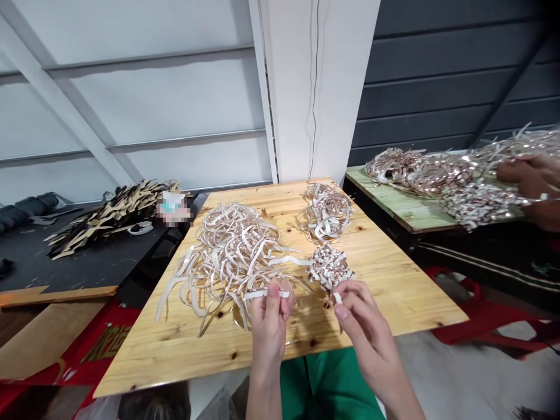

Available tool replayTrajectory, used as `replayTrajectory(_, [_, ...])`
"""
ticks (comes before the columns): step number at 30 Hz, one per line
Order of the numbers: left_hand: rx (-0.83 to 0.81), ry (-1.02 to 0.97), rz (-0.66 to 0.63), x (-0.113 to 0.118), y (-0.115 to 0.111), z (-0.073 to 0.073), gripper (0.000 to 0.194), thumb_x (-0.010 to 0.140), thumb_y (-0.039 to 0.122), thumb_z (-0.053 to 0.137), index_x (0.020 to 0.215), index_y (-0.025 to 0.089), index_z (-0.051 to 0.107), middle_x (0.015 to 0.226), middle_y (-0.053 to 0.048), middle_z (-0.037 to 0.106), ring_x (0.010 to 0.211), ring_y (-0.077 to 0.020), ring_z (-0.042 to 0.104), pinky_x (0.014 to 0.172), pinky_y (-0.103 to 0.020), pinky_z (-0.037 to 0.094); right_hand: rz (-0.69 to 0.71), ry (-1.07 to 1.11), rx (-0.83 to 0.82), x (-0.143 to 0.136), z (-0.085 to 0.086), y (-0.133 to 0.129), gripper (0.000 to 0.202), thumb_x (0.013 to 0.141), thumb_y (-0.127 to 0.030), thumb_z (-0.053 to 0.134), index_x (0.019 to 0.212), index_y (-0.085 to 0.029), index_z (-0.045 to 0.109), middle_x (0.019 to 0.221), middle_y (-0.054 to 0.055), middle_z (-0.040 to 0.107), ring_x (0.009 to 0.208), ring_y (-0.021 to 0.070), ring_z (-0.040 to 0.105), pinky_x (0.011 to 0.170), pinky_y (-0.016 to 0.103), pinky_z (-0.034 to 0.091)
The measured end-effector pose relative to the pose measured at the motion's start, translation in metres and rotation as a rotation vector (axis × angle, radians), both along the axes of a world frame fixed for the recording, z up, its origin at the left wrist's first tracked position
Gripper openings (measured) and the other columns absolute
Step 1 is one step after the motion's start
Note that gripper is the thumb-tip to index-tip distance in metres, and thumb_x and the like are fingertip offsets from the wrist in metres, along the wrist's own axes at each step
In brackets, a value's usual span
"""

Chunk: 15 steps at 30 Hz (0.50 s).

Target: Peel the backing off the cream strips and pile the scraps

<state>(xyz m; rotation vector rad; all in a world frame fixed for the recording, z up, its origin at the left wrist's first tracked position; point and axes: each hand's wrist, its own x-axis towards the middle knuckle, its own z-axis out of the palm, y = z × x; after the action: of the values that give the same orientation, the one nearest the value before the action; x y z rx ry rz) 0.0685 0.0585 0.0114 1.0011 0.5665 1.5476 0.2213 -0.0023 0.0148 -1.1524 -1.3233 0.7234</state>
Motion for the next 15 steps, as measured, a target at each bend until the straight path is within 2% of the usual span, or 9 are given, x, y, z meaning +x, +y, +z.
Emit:
replayTrajectory(2, [-0.012,-0.02,-0.033,-0.006,0.002,0.002,0.064,0.106,0.058,0.06,0.058,0.021,0.043,0.053,0.005,0.033,0.056,-0.0139,0.03,0.059,-0.03,0.028,-0.127,-0.179,0.112,0.012,0.005,0.013,0.025,0.11,-0.035,0.055,0.089,-0.025,0.064,0.117,0.009,0.055,0.12,0.0296,0.053,0.103,0.042,0.042])
replayTrajectory(4, [-0.043,-0.013,-0.07,-0.015,0.011,0.007,0.068,0.103,0.064,0.061,0.055,0.021,0.041,0.051,0.006,0.03,0.055,-0.0136,0.028,0.059,-0.03,0.03,-0.203,-0.398,0.121,0.025,0.008,0.033,0.024,0.11,-0.039,0.056,0.093,-0.025,0.068,0.122,0.011,0.055,0.123,0.0318,0.052,0.105,0.046,0.043])
replayTrajectory(6, [-0.086,0.044,-0.088,-0.025,0.029,0.015,0.072,0.098,0.072,0.064,0.053,0.022,0.04,0.05,0.006,0.029,0.054,-0.0132,0.029,0.057,-0.028,0.031,-0.221,-0.672,-0.003,0.038,0.006,0.057,0.033,0.11,-0.043,0.052,0.088,-0.025,0.068,0.123,0.011,0.057,0.12,0.0325,0.054,0.105,0.048,0.045])
replayTrajectory(9, [-0.166,0.147,-0.13,-0.041,0.069,0.031,0.07,0.092,0.079,0.065,0.057,0.022,0.043,0.053,0.007,0.031,0.053,-0.0124,0.03,0.056,-0.027,0.034,-0.245,-0.787,-0.111,0.055,-0.007,0.082,0.035,0.111,-0.036,0.046,0.09,-0.024,0.072,0.113,0.012,0.06,0.109,0.0314,0.06,0.1,0.048,0.05])
replayTrajectory(13, [-0.289,0.351,-0.232,-0.057,0.126,0.053,0.071,0.092,0.085,0.056,0.07,0.018,0.061,0.054,0.008,0.037,0.047,-0.0103,0.028,0.051,-0.026,0.031,-0.258,-0.914,-0.201,0.069,-0.02,0.081,0.043,0.113,-0.042,0.04,0.107,-0.024,0.078,0.126,0.016,0.059,0.111,0.0335,0.063,0.095,0.049,0.053])
replayTrajectory(15, [-0.331,0.476,-0.274,-0.061,0.148,0.064,0.071,0.095,0.082,0.055,0.066,0.018,0.061,0.051,0.006,0.039,0.043,-0.0098,0.028,0.048,-0.025,0.027,-0.249,-0.981,-0.241,0.074,-0.017,0.074,0.048,0.114,-0.047,0.038,0.109,-0.027,0.081,0.13,0.016,0.061,0.113,0.0342,0.066,0.092,0.049,0.054])
